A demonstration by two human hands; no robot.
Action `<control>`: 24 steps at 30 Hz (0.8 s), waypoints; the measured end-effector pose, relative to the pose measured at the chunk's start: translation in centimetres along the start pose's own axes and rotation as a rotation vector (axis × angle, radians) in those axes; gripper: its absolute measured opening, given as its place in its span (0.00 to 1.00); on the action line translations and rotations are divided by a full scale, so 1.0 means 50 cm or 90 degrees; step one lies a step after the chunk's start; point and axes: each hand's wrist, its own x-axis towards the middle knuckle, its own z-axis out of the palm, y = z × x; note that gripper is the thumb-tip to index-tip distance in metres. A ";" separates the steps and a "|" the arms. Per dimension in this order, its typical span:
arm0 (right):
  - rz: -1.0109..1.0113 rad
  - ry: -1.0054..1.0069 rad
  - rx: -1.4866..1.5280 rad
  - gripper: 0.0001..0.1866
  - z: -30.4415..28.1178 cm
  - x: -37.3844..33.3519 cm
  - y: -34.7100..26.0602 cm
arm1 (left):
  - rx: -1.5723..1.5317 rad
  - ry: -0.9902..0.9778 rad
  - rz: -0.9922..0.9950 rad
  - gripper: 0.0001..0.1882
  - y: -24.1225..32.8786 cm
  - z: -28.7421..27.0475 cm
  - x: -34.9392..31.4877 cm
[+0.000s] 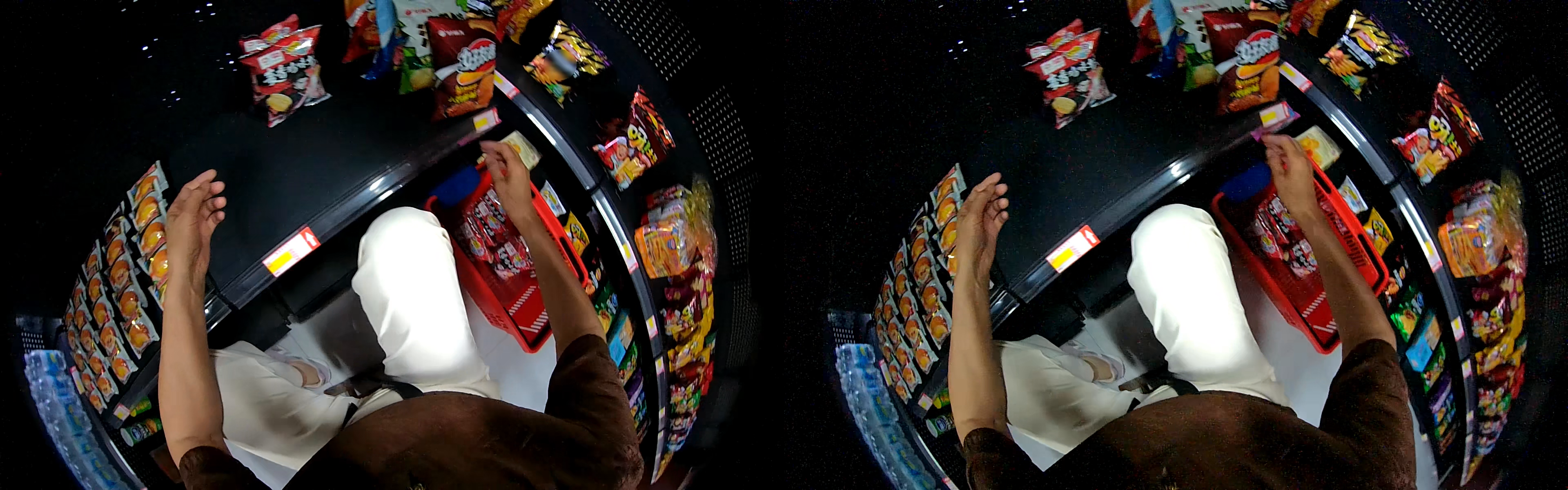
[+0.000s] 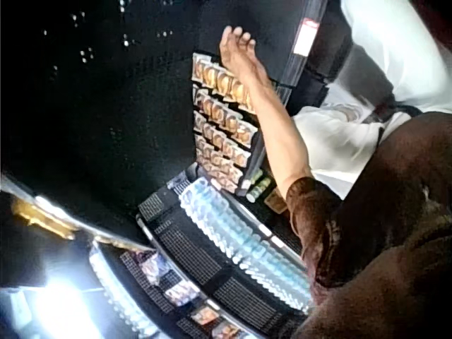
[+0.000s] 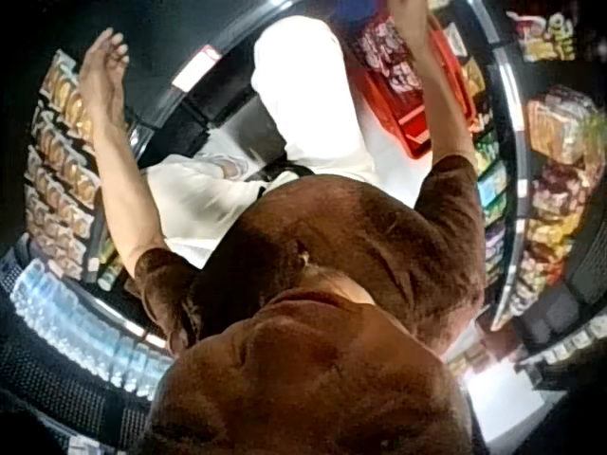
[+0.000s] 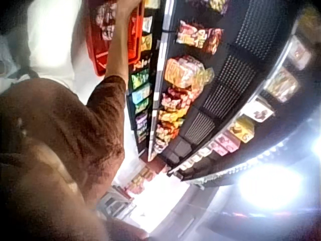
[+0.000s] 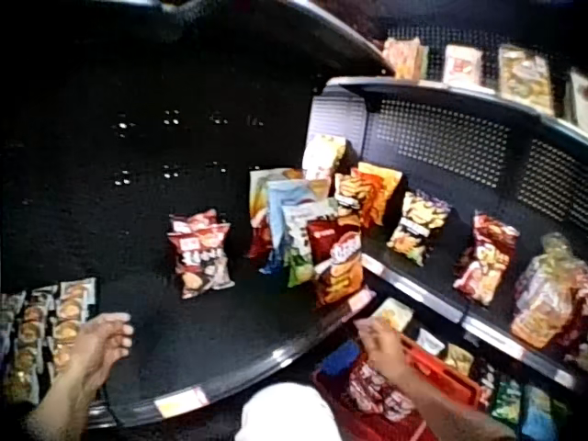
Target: The person kneels in a store aisle and repeatedly takes packaged snacks from a red shopping basket, then places them on the shelf in neat rows. The person handles small snack packs and larger chip bags, arranging them by type.
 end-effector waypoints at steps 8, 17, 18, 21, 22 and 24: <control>-0.410 -0.070 -0.143 0.17 0.209 0.264 -0.289 | -0.041 -0.056 0.008 0.15 0.023 -0.021 -0.006; -0.544 0.037 -0.338 0.27 0.409 0.454 -0.372 | -0.021 -0.075 0.018 0.15 0.044 -0.021 -0.030; -0.515 -0.002 -0.370 0.26 0.416 0.463 -0.375 | -0.022 -0.077 0.016 0.15 0.044 -0.023 -0.031; -0.505 -0.011 -0.432 0.20 0.425 0.478 -0.373 | -0.010 -0.080 0.010 0.15 0.042 -0.022 -0.035; -0.499 -0.028 -0.448 0.18 0.420 0.478 -0.367 | -0.015 -0.084 0.013 0.14 0.041 -0.023 -0.033; -0.491 -0.064 -0.470 0.13 0.401 0.460 -0.397 | -0.023 -0.084 0.019 0.14 0.040 -0.033 -0.030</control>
